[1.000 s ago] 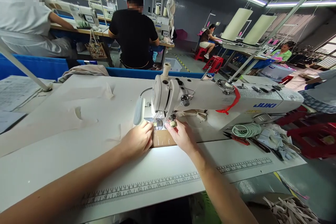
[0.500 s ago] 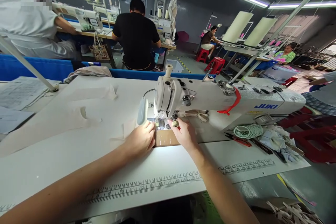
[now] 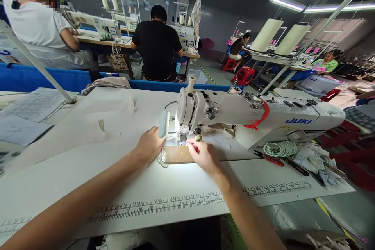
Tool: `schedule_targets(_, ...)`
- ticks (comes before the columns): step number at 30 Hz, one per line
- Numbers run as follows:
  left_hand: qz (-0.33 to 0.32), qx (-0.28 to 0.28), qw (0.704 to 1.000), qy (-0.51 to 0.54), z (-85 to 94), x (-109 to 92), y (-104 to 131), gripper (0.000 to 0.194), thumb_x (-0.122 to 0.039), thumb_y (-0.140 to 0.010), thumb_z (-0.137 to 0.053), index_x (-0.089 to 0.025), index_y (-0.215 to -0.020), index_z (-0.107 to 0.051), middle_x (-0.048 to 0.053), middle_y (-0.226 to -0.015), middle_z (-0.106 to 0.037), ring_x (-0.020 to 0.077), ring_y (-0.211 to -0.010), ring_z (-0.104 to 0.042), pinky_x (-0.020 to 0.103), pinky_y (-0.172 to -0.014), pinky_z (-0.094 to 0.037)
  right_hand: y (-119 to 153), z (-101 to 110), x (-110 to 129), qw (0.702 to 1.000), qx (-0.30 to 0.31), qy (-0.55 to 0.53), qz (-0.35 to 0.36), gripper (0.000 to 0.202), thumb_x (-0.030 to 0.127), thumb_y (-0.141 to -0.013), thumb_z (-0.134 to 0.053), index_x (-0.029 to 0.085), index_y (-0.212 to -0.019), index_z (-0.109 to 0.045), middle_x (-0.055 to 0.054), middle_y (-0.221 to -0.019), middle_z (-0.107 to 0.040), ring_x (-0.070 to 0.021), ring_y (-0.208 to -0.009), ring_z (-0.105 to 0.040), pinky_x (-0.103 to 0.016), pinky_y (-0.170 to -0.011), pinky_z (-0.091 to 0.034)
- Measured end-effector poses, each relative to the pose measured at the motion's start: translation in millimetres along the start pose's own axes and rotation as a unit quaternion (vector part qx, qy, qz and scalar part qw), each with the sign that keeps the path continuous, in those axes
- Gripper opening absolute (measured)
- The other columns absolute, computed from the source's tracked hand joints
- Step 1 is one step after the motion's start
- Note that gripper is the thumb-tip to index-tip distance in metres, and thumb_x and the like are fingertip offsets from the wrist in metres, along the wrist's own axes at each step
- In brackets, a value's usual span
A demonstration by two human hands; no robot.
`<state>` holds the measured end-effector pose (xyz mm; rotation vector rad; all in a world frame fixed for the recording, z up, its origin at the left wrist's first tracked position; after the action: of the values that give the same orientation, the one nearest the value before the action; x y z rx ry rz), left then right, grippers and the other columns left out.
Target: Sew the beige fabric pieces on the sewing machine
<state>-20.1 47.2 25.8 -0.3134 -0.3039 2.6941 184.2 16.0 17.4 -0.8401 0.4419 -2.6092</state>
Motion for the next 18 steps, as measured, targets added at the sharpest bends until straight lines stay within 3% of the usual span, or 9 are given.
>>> schedule_targets(3, 0.078, 0.067, 0.986, 0.133, 9.6, 12.5, 4.5, 0.025, -0.026, -0.084, -0.043, -0.019, -0.06, -0.043, -0.001, -0.06, -0.048, 0.014, -0.055, -0.044, 0.026, -0.052, -0.031, 4.0, -3.1, 24.5, 0.997, 0.062, -0.046, -0.013, 0.016, 0.019, -0.085, -0.049, 0.019, -0.084, -0.065, -0.001, -0.072, -0.062, -0.0149, -0.063, -0.055, -0.025, -0.06, -0.04)
schedule_targets(5, 0.094, 0.1, 0.961, 0.239, 17.9, 13.0, 13.6, 0.029, -0.033, -0.083, -0.045, -0.018, -0.058, -0.045, -0.002, -0.058, -0.048, 0.0126, -0.054, -0.043, 0.025, -0.053, -0.031, 5.2, -7.8, 41.3, 0.993, 0.098, -0.036, -0.05, 0.009, 0.027, -0.083, -0.057, 0.02, -0.085, -0.062, -0.002, -0.082, -0.063, -0.0178, -0.074, -0.058, -0.028, -0.067, -0.044)
schedule_targets(6, 0.094, 0.107, 0.95, 0.277, 22.3, 11.0, 19.6, 0.029, -0.035, -0.082, -0.046, -0.018, -0.059, -0.048, -0.002, -0.058, -0.05, 0.0125, -0.055, -0.044, 0.024, -0.053, -0.031, 5.0, -11.4, 48.8, 0.991, 0.111, -0.021, -0.074, 0.015, 0.034, -0.081, -0.062, 0.02, -0.087, -0.061, -0.002, -0.085, -0.062, -0.0198, -0.078, -0.059, -0.03, -0.069, -0.045)
schedule_targets(9, 0.091, 0.09, 0.941, 0.313, 36.3, 0.8, 39.7, 0.029, -0.04, -0.081, -0.047, -0.018, -0.066, -0.057, -0.001, -0.066, -0.058, 0.0133, -0.06, -0.048, 0.024, -0.056, -0.034, 1.2, -26.0, 67.4, 0.988, 0.105, 0.012, -0.111, 0.039, 0.046, -0.073, -0.069, 0.017, -0.098, -0.059, -0.007, -0.095, -0.062, -0.0252, -0.087, -0.059, -0.036, -0.073, -0.047)
schedule_targets(11, 0.095, 0.045, 0.951, 0.289, 45.6, -3.4, 52.9, 0.028, -0.041, -0.082, -0.046, -0.019, -0.068, -0.056, 0.0, -0.072, -0.061, 0.0147, -0.065, -0.051, 0.024, -0.056, -0.035, -1.8, -35.9, 74.4, 0.991, 0.083, 0.001, -0.103, 0.037, 0.036, -0.076, -0.067, 0.016, -0.106, -0.057, -0.008, -0.097, -0.063, -0.0254, -0.091, -0.06, -0.036, -0.075, -0.048)
schedule_targets(14, 0.146, -0.007, 0.938, 0.315, 54.0, 4.6, 71.6, 0.029, -0.046, -0.085, -0.041, -0.02, -0.077, -0.052, 0.0, -0.07, -0.058, 0.0152, -0.063, -0.051, 0.024, -0.053, -0.035, -1.4, -42.5, 74.9, 0.991, 0.076, -0.085, -0.066, 0.034, 0.017, -0.08, -0.055, 0.015, -0.114, -0.053, -0.004, -0.086, -0.066, -0.0201, -0.08, -0.062, -0.031, -0.071, -0.048)
schedule_targets(16, 0.191, 0.026, 0.915, 0.354, 52.3, 18.3, 82.7, 0.034, -0.05, -0.088, -0.034, -0.021, -0.083, -0.05, -0.003, -0.059, -0.051, 0.0136, -0.051, -0.045, 0.023, -0.048, -0.033, 2.5, -38.4, 69.1, 0.978, 0.083, -0.182, -0.054, 0.032, 0.016, -0.082, -0.051, 0.015, -0.113, -0.051, -0.001, -0.077, -0.065, -0.018, -0.07, -0.062, -0.03, -0.067, -0.048)
schedule_targets(18, 0.205, 0.074, 0.912, 0.348, 47.7, 33.6, 91.2, 0.035, -0.051, -0.088, -0.032, -0.021, -0.081, -0.049, -0.005, -0.053, -0.045, 0.0128, -0.045, -0.04, 0.024, -0.046, -0.03, 6.9, -31.0, 60.4, 0.956, 0.105, -0.267, -0.06, 0.019, 0.023, -0.086, -0.049, 0.017, -0.103, -0.052, -0.001, -0.073, -0.065, -0.0169, -0.062, -0.063, -0.028, -0.06, -0.048)
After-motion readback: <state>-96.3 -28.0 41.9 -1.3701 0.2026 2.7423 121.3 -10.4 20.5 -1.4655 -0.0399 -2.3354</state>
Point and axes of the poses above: each hand's wrist, its own y-axis away from the middle knuckle, its own z-axis out of the back of the hand, x = y × z, the point moved 2 cm from there along -y, towards the middle knuckle
